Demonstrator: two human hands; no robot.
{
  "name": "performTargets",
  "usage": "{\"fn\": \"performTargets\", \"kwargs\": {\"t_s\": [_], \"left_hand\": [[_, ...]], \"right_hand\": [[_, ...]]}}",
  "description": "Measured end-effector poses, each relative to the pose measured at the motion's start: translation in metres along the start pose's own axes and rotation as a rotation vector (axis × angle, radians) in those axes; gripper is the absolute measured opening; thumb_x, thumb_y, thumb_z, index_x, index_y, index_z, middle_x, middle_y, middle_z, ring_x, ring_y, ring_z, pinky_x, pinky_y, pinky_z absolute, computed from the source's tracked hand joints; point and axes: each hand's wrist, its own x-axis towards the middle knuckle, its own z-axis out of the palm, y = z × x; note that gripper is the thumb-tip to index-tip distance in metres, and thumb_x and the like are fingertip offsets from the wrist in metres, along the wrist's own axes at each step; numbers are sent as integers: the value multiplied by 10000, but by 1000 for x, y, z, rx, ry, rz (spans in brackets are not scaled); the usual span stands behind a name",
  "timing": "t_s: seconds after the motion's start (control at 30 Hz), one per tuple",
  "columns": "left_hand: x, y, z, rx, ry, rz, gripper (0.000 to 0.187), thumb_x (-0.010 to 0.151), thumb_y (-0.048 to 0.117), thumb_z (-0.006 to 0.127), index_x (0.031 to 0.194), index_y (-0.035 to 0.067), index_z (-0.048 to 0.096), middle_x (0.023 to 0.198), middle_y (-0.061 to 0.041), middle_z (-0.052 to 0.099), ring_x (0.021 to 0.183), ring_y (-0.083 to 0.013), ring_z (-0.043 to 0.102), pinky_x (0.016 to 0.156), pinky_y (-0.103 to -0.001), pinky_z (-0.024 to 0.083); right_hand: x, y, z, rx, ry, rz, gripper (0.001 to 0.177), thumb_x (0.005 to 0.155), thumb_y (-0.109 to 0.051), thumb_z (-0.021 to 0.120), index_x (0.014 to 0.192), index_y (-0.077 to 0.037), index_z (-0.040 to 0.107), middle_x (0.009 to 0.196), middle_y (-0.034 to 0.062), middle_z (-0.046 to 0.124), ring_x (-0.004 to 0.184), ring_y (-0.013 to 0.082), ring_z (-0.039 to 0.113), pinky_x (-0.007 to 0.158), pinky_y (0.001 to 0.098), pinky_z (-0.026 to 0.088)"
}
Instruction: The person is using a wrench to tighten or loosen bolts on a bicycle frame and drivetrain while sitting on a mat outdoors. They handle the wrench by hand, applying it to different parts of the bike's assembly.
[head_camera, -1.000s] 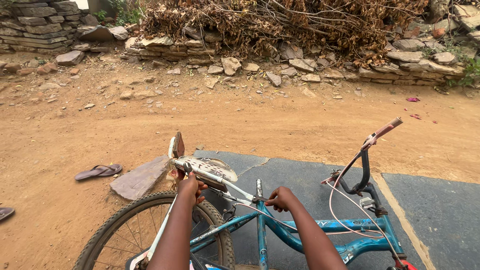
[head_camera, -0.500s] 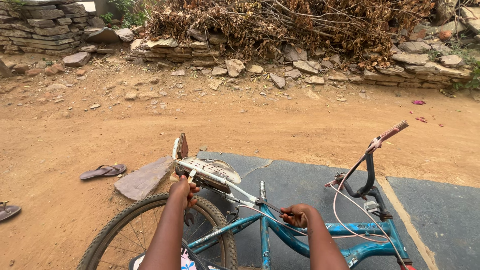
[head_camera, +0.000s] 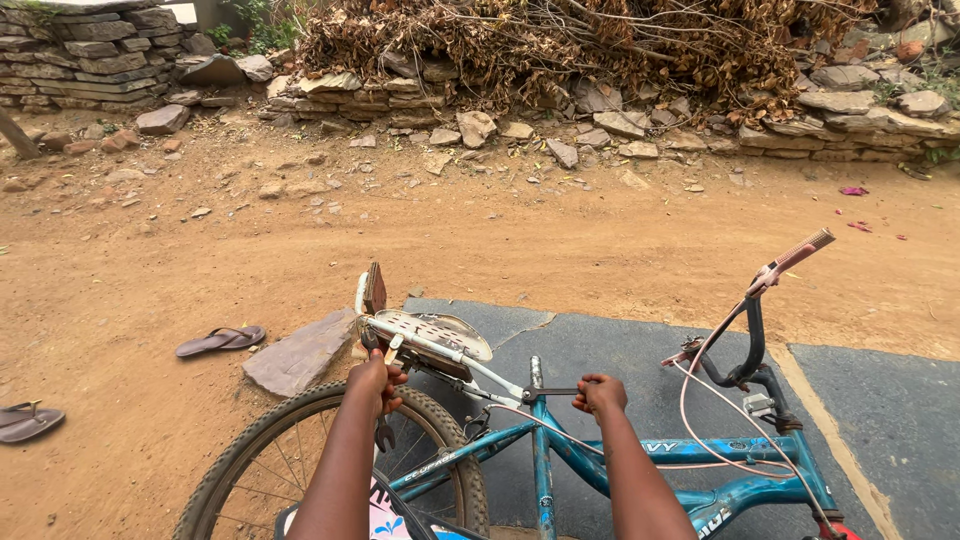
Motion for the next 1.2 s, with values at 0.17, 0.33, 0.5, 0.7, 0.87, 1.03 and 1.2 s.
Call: {"fn": "performTargets", "kwargs": {"t_s": [0.17,0.33,0.5,0.7,0.87,1.03,1.2], "left_hand": [[12,-1,-22,-17,-3,-9,634,1091,534,348,944,16,683,793,-70,721,506,-118,402,570,-384,547],[5,1,-43,-8,34,7,629,1106,515,335,942,28,697,725,-50,624,493,-110,380,575,-378,569],[-8,5,-55,-45,67,-7,610,1108,494,343,932,22,686,722,-59,655,483,-112,395,572,-370,559],[-9,5,-59,-23,64,3,586,1102,486,352,918,29,670,743,-49,715,497,-97,393,571,-373,564],[-2,5,-66,-43,39,-8,592,1112,486,328,915,40,664,750,-63,671,508,-109,388,571,-381,567],[-4,2,-70,-43,31,-8,598,1107,497,344,925,35,678,760,-46,668,517,-98,390,580,-382,563],[-1,0,-77,-51,34,7,568,1115,446,353,939,32,699,783,-64,714,514,-98,384,591,-382,568]], "right_hand": [[11,-21,18,-257,23,-252,196,966,-55,657,1156,-10,657,824,185,722,601,236,682,509,364,581],[13,-27,37,-402,170,-240,319,906,-15,624,1224,-31,604,1207,226,613,932,361,702,752,435,603],[6,-14,53,-671,321,-219,458,932,-171,680,1336,-67,492,1399,188,481,1185,418,597,969,488,524],[10,-11,53,-449,450,-162,532,942,-200,681,1341,32,416,1316,250,514,1058,402,656,877,471,562],[21,-31,55,173,451,160,436,967,-206,645,1250,70,459,1098,252,602,876,328,678,744,460,574],[17,-33,56,529,386,185,309,1035,-294,568,1037,13,600,878,148,619,672,240,597,612,428,559],[11,-37,68,396,321,-41,411,1079,-385,505,919,-13,576,742,97,573,532,204,540,511,370,498]]}}
